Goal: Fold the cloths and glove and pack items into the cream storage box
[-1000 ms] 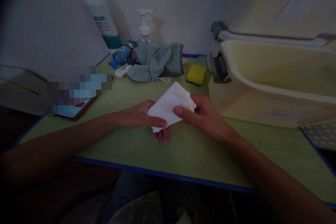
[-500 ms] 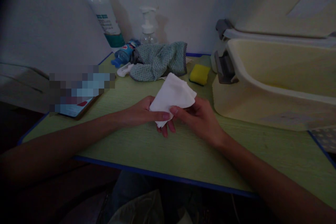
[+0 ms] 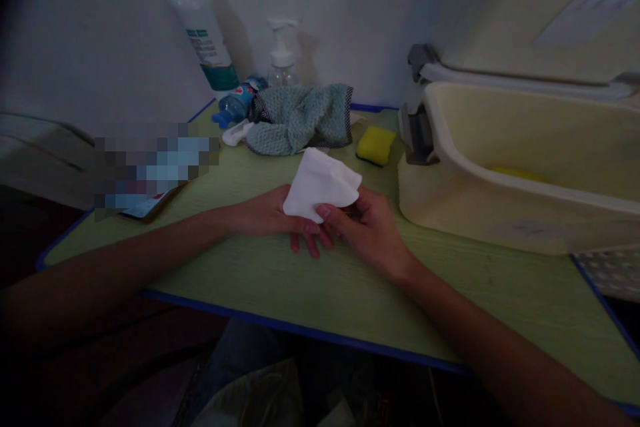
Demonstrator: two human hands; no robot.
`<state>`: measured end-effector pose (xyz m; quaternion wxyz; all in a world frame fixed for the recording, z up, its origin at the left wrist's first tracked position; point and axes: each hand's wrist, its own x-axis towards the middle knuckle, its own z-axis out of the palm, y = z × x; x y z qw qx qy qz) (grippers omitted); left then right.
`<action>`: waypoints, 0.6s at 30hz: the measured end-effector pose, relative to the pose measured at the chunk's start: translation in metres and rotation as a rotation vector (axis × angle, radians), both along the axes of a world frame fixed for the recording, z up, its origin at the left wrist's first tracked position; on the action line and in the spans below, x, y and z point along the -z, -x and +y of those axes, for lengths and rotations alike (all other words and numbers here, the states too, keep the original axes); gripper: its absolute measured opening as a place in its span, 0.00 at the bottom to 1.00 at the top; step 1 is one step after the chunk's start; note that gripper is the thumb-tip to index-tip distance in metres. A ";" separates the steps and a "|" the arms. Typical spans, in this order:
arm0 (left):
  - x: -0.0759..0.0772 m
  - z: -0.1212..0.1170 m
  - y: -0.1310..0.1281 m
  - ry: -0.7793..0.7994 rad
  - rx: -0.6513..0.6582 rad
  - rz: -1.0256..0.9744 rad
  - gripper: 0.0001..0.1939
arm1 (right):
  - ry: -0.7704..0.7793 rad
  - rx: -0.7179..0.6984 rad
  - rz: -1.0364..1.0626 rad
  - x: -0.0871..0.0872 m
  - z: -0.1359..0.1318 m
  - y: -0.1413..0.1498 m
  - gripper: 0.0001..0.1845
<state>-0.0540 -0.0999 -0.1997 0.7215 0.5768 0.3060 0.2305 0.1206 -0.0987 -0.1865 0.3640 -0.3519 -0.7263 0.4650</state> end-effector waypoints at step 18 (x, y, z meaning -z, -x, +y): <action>0.005 0.026 0.017 0.210 0.351 -0.039 0.40 | -0.137 -0.050 0.013 0.007 -0.007 0.001 0.08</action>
